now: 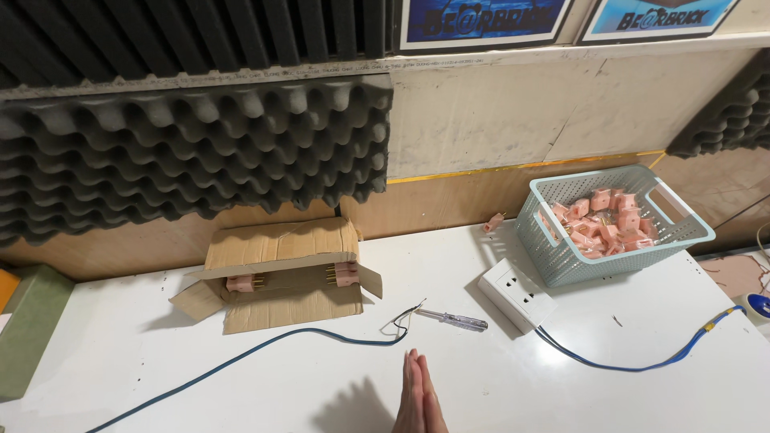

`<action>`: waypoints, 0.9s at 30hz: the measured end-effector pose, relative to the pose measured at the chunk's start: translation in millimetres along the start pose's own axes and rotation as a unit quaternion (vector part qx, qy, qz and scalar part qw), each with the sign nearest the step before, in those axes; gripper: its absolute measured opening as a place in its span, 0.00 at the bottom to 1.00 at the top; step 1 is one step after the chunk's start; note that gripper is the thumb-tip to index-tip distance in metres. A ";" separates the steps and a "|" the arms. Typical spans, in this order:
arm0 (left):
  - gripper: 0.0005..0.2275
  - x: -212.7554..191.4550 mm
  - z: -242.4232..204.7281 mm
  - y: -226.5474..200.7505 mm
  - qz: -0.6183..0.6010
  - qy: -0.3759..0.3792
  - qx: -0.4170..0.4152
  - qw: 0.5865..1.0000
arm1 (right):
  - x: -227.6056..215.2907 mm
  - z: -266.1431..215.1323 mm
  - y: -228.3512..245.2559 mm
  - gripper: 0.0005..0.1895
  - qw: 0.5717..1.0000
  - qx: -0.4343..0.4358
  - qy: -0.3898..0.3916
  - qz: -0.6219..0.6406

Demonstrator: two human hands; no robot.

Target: The person assembles pink electrical plugs by inserting metal pins and tightening them with a screwdriver. They handle each plug one at a time, place completed units into a cardboard box, and continue the process with additional plugs from a nearby basket.

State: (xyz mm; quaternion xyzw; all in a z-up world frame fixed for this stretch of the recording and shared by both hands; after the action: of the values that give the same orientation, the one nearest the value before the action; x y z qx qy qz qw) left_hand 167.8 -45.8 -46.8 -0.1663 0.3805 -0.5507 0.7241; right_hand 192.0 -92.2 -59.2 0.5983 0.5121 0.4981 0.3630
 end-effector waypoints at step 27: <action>0.29 -23.8 28.2 -0.9 -0.118 0.199 0.072 0.970 | 12.6 -36.1 52.0 0.42 0.945 -0.251 0.029 -0.208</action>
State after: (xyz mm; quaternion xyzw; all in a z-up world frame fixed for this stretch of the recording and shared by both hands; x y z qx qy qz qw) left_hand 185.5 -29.1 -19.0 -0.0445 0.4536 -0.6802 0.5740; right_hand 169.8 -93.6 1.3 0.3535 0.4939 0.5409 0.5818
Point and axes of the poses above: each hand's wrist, its own z-axis towards the middle knuckle, its own x-axis out of the palm, y = z × x, the point moved 8 cm from there along z, towards the middle knuckle, and after that the axes turned 14 degrees about x, right-handed, at the moved point
